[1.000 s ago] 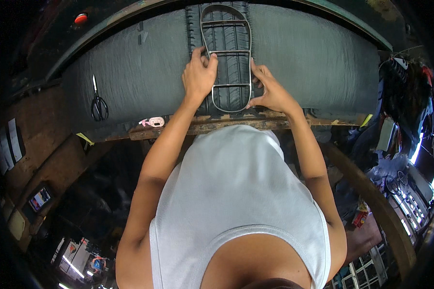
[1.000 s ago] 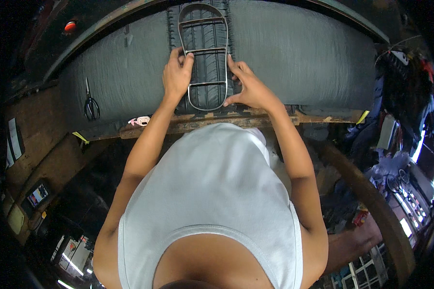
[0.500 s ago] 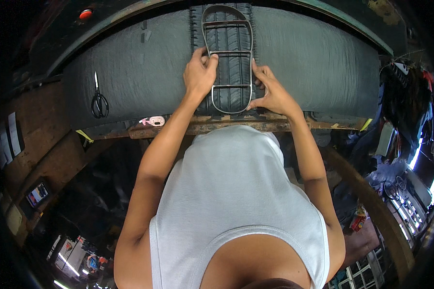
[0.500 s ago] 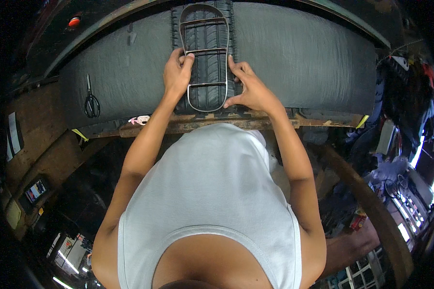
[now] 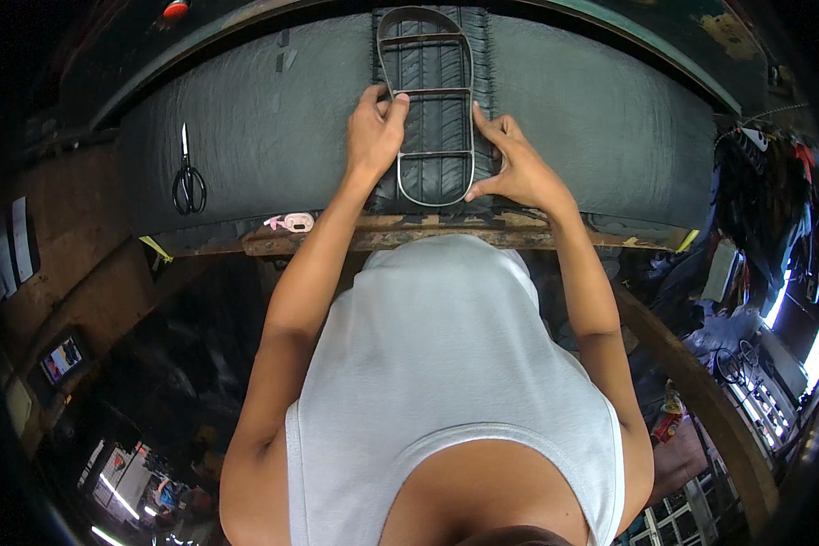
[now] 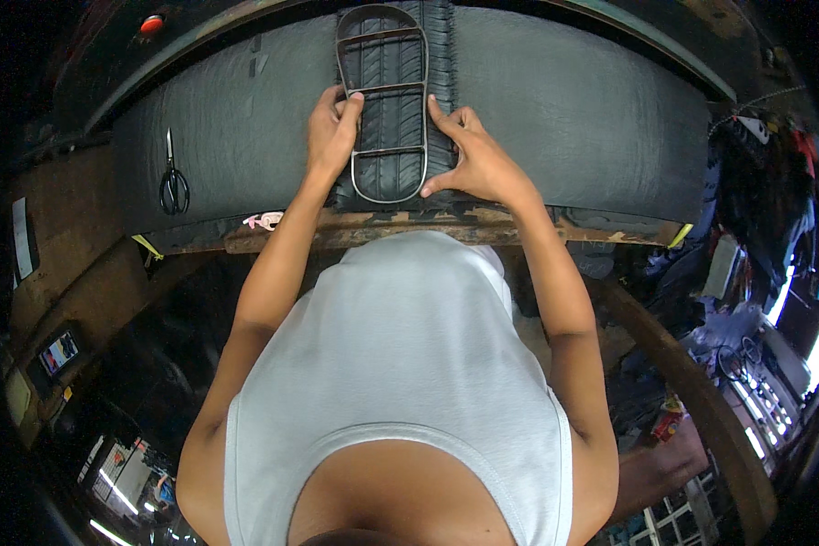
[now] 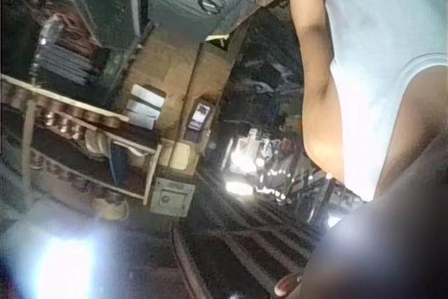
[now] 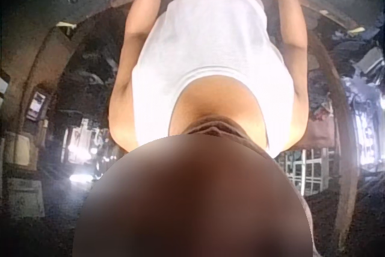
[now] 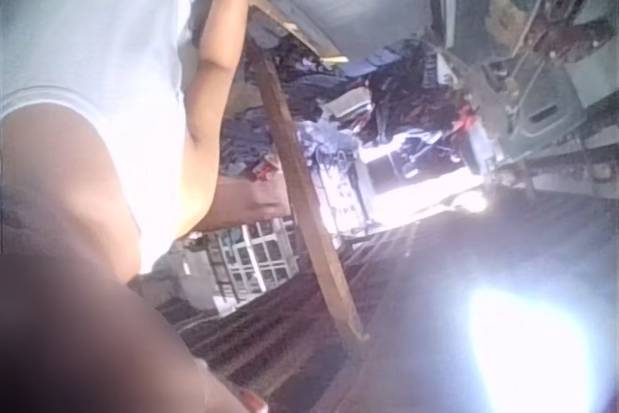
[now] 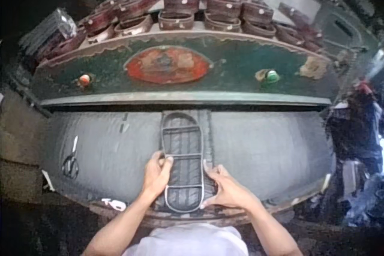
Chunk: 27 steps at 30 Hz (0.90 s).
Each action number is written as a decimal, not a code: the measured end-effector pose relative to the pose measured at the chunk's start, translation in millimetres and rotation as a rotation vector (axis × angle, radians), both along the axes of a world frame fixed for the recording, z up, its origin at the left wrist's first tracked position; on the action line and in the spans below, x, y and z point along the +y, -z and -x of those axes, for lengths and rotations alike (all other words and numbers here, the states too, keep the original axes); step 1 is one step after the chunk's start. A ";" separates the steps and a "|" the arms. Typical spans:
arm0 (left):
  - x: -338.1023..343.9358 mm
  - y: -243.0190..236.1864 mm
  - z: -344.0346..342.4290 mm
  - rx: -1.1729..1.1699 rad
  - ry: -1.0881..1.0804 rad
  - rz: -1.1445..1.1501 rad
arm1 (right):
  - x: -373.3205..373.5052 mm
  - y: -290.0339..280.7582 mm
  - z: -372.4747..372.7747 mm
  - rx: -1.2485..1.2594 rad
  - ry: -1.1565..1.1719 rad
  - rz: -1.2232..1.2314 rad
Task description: The person places a metal template on a rubber sheet, presses a machine to cut a sole, and then removes the cut piece. They repeat this process several times, stacking the finished soles and occasionally marking them with a pencil.
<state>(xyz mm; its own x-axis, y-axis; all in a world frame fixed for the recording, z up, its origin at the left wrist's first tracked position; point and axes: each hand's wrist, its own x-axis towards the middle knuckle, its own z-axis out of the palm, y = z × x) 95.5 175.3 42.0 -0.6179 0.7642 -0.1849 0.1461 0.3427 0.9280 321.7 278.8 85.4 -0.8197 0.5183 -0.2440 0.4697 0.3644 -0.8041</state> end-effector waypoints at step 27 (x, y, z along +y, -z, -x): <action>-2.8 -0.8 0.5 0.085 0.000 0.069 | -5.8 12.7 3.7 -0.085 0.031 -0.001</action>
